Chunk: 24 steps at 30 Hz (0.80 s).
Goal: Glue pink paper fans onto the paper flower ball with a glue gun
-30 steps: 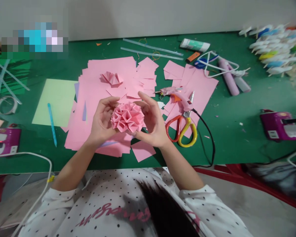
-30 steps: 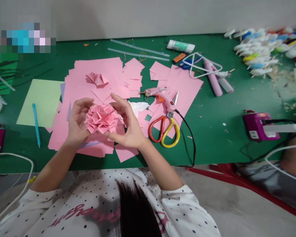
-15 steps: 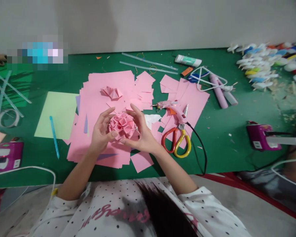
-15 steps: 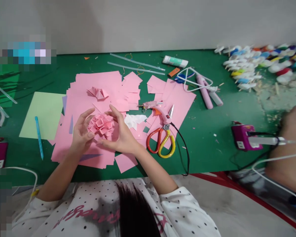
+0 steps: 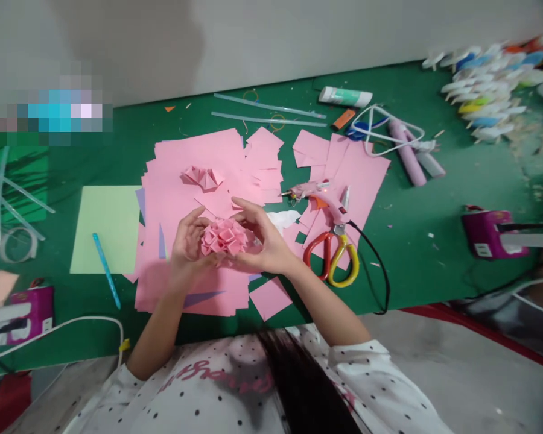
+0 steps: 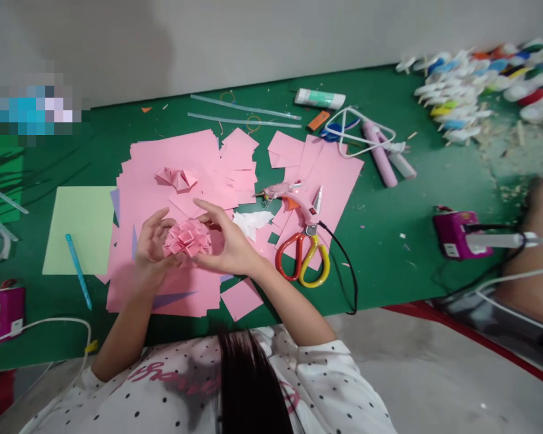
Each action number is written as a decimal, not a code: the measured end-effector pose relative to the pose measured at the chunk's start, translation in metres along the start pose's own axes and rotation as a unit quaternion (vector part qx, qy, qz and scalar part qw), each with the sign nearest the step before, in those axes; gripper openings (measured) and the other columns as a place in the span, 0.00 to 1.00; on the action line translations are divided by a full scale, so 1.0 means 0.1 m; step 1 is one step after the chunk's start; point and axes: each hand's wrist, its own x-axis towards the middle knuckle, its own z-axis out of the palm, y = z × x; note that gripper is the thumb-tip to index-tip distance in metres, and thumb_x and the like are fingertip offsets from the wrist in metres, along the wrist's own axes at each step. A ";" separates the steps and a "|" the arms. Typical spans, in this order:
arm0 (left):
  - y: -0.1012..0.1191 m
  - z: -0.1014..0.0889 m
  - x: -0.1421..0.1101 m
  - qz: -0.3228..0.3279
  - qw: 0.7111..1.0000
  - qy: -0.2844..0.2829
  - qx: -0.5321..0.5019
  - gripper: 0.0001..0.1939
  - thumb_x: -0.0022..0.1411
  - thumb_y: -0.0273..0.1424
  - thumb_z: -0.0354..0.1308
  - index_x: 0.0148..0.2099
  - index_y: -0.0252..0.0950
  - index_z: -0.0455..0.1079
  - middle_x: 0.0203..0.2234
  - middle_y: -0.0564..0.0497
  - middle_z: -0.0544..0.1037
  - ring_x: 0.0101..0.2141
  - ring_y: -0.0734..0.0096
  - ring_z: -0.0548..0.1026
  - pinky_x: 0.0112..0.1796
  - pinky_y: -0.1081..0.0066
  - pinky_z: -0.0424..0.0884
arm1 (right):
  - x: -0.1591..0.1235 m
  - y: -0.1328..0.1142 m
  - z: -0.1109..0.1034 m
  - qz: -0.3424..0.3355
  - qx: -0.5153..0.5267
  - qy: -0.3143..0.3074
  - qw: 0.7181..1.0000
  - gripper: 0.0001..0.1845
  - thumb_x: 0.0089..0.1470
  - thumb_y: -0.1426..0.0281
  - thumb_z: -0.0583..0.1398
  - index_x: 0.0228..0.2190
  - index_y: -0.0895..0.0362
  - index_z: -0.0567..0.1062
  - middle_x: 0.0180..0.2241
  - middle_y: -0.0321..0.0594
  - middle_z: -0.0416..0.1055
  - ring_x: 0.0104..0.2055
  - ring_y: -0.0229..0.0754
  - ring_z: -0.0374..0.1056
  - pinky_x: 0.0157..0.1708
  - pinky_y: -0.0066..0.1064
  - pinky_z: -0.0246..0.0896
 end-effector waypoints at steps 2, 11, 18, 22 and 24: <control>-0.03 0.00 0.02 -0.009 1.000 0.025 -0.013 0.42 0.48 0.36 0.82 0.64 0.47 0.72 0.46 0.50 0.74 0.46 0.69 0.76 0.46 0.72 0.77 | -0.01 0.02 0.06 -0.004 0.014 -0.002 1.000 0.62 0.46 0.57 0.76 0.72 0.45 0.51 0.59 0.47 0.69 0.61 0.52 0.70 0.63 0.51 0.68; -0.05 -0.05 0.16 -0.043 0.998 -0.010 0.039 0.43 0.45 0.45 0.81 0.62 0.42 0.74 0.52 0.46 0.76 0.55 0.58 0.75 0.53 0.65 0.75 | -0.13 0.07 0.25 0.071 0.008 0.133 0.989 0.43 0.53 0.57 0.71 0.66 0.46 0.63 0.45 0.41 0.76 0.47 0.47 0.75 0.55 0.49 0.73; -0.06 -0.05 0.15 -0.028 0.997 -0.059 0.033 0.45 0.52 0.47 0.78 0.68 0.42 0.67 0.54 0.41 0.80 0.57 0.55 0.78 0.55 0.63 0.75 | -0.14 0.11 0.17 0.113 -0.033 0.056 0.991 0.51 0.52 0.53 0.71 0.69 0.49 0.56 0.45 0.43 0.75 0.47 0.49 0.75 0.55 0.53 0.73; -0.15 -0.04 0.15 0.017 0.999 0.012 0.035 0.41 0.52 0.48 0.78 0.64 0.41 0.70 0.50 0.45 0.81 0.55 0.60 0.78 0.59 0.63 0.72 | -0.18 0.10 0.25 0.096 -0.035 0.034 0.994 0.67 0.46 0.52 0.75 0.73 0.48 0.43 0.59 0.53 0.66 0.63 0.56 0.67 0.64 0.57 0.67; -0.19 -0.02 0.14 0.031 0.999 0.036 0.018 0.39 0.54 0.47 0.77 0.63 0.42 0.71 0.50 0.46 0.80 0.54 0.62 0.77 0.58 0.64 0.72 | -0.18 0.10 0.27 0.085 -0.016 0.054 0.995 0.66 0.47 0.53 0.74 0.73 0.46 0.42 0.58 0.51 0.66 0.62 0.54 0.68 0.65 0.56 0.66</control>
